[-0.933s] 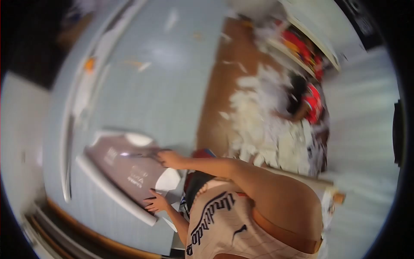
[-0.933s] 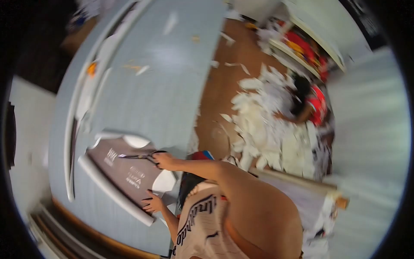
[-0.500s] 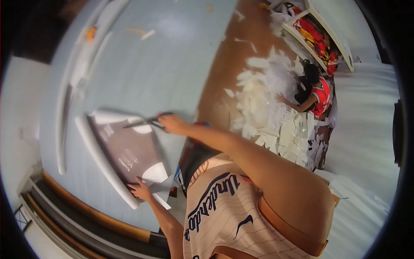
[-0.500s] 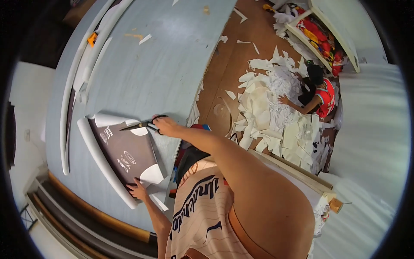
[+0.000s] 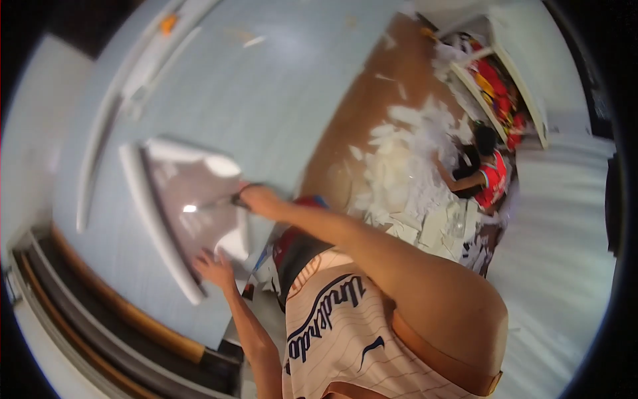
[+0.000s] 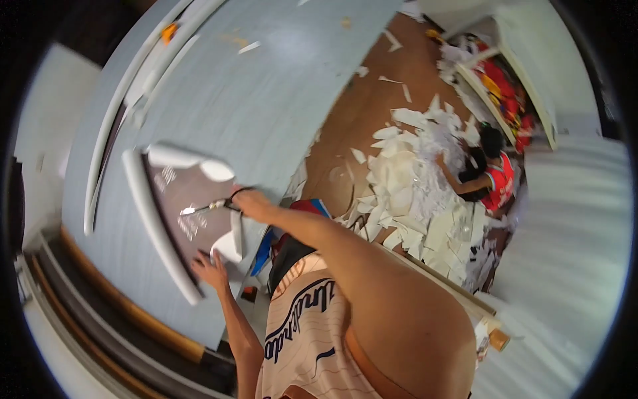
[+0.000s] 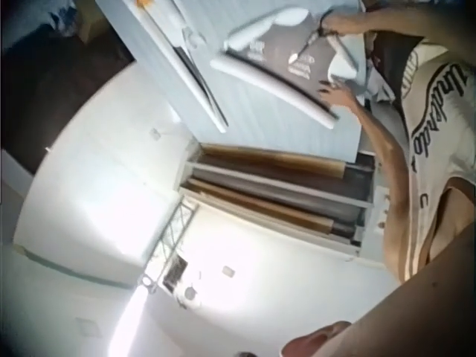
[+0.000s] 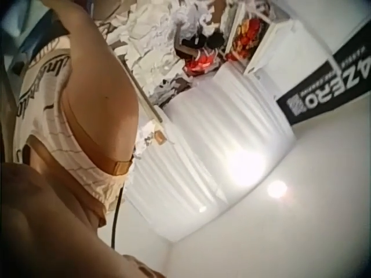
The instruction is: Cutting out clothing pattern pieces from printed fabric using scissors on a production table.
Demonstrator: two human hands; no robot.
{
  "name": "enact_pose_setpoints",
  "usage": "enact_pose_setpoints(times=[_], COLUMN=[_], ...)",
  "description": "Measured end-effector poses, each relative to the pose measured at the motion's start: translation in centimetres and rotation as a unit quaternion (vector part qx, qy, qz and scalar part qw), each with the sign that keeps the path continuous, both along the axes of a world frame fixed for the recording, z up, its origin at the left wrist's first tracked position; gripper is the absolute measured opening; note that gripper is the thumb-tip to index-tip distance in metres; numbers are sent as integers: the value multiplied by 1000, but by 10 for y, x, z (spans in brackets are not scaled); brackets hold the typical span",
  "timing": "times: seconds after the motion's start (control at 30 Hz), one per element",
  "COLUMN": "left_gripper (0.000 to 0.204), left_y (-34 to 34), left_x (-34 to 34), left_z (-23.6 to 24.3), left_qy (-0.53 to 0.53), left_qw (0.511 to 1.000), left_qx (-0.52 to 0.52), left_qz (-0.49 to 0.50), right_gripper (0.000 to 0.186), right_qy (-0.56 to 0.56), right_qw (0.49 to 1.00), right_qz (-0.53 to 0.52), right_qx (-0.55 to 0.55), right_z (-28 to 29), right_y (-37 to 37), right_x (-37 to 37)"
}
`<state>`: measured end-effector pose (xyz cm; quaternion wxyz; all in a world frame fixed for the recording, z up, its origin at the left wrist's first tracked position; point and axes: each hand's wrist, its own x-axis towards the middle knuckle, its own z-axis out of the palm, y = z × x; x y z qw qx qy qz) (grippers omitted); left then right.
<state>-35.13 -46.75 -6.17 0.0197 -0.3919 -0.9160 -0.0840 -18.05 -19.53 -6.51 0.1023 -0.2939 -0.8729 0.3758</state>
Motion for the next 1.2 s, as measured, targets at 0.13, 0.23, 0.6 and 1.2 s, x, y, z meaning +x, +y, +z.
enact_pose_setpoints(times=[0.13,0.23,0.6,1.2], left_gripper=[73,82,77,76], left_y=[18,21,-2,-245], left_x=[-16,-12,-18,-238], left_z=[20,24,50,145], left_qy=[-36,-128,-60,31], left_qw=[998,991,995,990], left_qx=[5,-39,-4,38], left_qz=[-48,26,82,135], right_gripper=[19,27,33,42], right_qy=[99,192,-49,23], right_qw=[993,977,998,993], right_qz=[-27,-73,8,-22], right_qx=[54,54,51,113], right_z=[19,54,78,162], right_y=[10,0,-69,-214], right_x=[20,-4,-56,-30])
